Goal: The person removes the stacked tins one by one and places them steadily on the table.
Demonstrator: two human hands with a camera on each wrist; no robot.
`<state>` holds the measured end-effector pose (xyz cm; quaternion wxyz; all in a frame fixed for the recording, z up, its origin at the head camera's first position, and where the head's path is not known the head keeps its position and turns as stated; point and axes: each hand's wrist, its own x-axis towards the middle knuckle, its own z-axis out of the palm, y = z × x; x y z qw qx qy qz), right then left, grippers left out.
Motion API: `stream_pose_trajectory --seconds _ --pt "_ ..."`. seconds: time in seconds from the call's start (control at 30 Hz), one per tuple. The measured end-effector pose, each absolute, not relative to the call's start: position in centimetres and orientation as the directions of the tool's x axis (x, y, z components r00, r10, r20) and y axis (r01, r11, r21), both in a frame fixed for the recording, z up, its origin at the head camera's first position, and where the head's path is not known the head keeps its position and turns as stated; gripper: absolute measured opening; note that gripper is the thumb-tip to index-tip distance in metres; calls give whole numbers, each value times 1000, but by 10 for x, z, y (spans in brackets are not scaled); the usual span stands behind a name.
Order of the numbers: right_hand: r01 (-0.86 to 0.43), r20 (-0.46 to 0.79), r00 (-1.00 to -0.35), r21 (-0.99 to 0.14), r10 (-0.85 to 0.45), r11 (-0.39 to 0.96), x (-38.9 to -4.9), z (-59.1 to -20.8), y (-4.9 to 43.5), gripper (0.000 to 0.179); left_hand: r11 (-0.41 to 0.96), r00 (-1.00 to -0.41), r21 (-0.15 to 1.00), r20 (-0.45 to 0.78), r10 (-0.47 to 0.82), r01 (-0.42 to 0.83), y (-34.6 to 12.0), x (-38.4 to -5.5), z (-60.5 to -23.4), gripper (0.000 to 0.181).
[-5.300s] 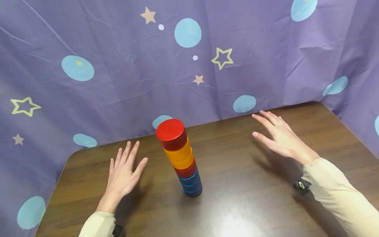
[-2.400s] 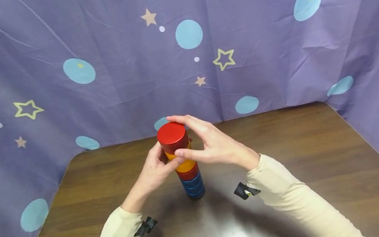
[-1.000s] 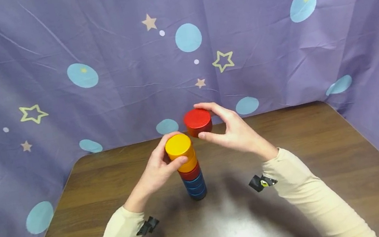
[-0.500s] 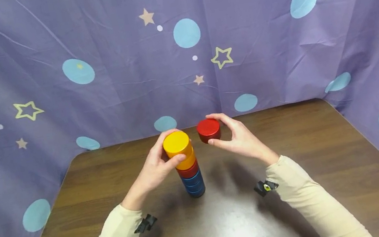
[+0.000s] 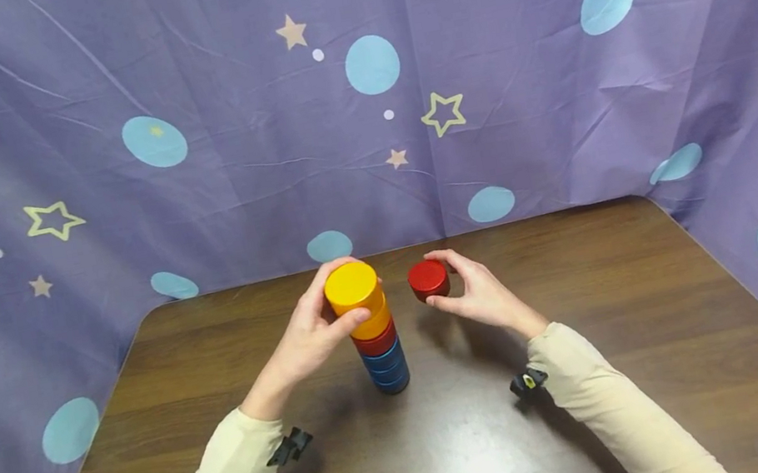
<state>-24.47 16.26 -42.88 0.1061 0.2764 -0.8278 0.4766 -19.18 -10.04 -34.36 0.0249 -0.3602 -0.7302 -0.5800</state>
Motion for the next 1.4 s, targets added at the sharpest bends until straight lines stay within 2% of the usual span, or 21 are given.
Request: stream_pose_trajectory --seconds 0.2,0.43,0.83,1.4 --pt "-531 409 -839 -761 -360 372 -252 -447 162 60 64 -742 833 452 496 550 -101 -191 -343 57" --pt "-467 322 -870 -781 -375 414 -262 -464 156 59 61 -739 834 449 503 548 -101 -193 -344 56" --pt "-407 221 -888 -784 -402 469 -278 -470 146 58 65 -740 834 447 503 548 -100 -193 -344 57" --pt "-398 220 -890 -802 -399 446 -280 -471 146 67 84 -752 836 438 492 542 -100 -192 -345 58"
